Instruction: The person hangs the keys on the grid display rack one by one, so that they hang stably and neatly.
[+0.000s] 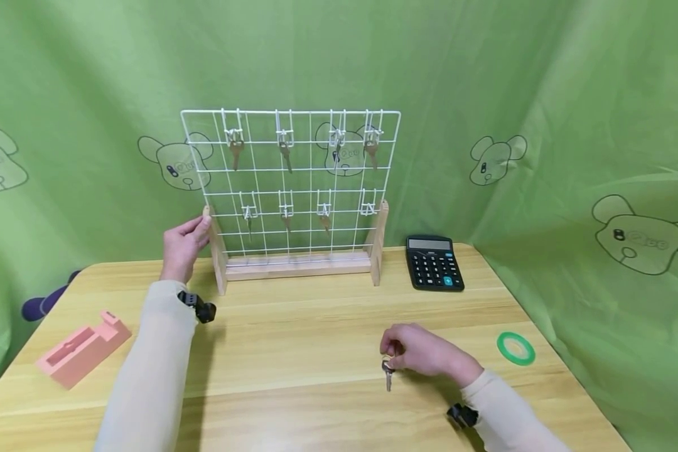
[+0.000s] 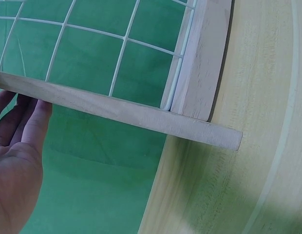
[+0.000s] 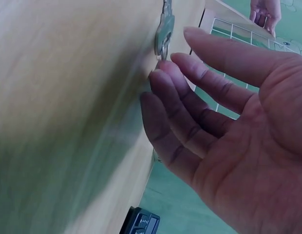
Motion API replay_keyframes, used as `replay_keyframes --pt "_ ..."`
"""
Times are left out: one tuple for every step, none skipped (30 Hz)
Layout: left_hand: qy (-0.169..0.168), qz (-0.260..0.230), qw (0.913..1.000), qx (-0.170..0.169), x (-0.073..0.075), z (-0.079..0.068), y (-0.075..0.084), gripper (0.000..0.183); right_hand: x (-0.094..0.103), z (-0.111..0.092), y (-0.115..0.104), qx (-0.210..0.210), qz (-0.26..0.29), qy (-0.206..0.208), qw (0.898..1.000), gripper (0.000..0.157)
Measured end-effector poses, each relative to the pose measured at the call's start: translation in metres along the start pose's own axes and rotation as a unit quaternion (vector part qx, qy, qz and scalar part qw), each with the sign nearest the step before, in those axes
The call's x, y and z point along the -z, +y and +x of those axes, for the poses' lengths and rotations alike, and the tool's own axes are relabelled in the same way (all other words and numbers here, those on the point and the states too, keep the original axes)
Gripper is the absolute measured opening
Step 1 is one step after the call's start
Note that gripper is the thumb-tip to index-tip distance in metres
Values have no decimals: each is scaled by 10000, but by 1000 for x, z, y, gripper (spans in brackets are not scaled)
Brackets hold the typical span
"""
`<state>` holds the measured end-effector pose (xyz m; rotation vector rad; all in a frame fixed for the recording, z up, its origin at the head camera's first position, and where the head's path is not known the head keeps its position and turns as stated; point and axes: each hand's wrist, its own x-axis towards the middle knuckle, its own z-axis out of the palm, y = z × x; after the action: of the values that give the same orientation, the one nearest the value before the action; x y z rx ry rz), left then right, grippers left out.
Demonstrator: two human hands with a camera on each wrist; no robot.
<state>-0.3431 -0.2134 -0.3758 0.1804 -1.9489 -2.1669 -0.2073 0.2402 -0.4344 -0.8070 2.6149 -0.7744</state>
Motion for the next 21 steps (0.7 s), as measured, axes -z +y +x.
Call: replay_keyframes --pt "7 14 10000 4 0 0 0 58 -1 0 0 4 -7 -14 10000 15" --pt "5 26 10000 11 0 0 0 59 -1 1 0 9 -9 -25 10000 15" --pt "5 54 10000 14 0 0 1 59 -2 1 0 14 -21 -35 10000 15" --pt "6 60 10000 25 0 -1 1 58 -3 2 0 25 -17 -40 10000 15" --pt "6 58 10000 43 0 -1 1 58 -4 2 0 37 -16 -37 10000 16" --pt "3 84 10000 45 0 -1 1 58 -4 2 1 58 -16 -36 10000 16" --pt "0 117 9999 49 0 -1 1 58 -5 3 1 80 1 -38 10000 17" --pt "0 127 9999 51 0 -2 1 58 -6 3 2 97 15 -44 9999 18" --pt "1 143 9999 45 0 -2 1 57 -7 3 2 118 42 -50 9999 18" --pt "4 125 9999 44 -1 -2 0 56 -7 3 2 134 77 -53 9999 19" --pt "3 123 9999 39 -1 -2 0 55 -8 3 3 134 110 -61 9998 20" --pt "5 121 9999 34 -1 -2 0 55 -8 3 3 132 133 -68 9998 20" --pt "6 135 9999 15 -1 -2 0 54 -8 3 3 118 164 -72 9998 20" --pt "8 134 9999 4 -1 -1 -1 53 -8 3 4 103 196 -77 9997 19" --pt "6 141 9999 -10 -1 -1 -1 53 -8 3 4 83 229 -85 9997 19" --pt "7 122 9999 -14 -1 -1 -1 52 -8 4 4 62 289 -105 9995 19" --pt "5 120 9999 -25 -1 -1 -1 52 -7 4 4 52 302 -108 9995 18" --pt "7 125 9999 -38 -1 -1 -1 53 -7 4 4 43 292 -104 9995 18" --pt "6 120 9999 -47 -1 -1 0 53 -7 4 4 41 308 -103 9995 18" --pt "5 100 9999 -40 -1 -1 0 53 -6 4 4 47 291 -94 9995 18" --pt "6 94 9999 -47 -1 -1 0 52 -6 4 4 61 280 -91 9995 18"
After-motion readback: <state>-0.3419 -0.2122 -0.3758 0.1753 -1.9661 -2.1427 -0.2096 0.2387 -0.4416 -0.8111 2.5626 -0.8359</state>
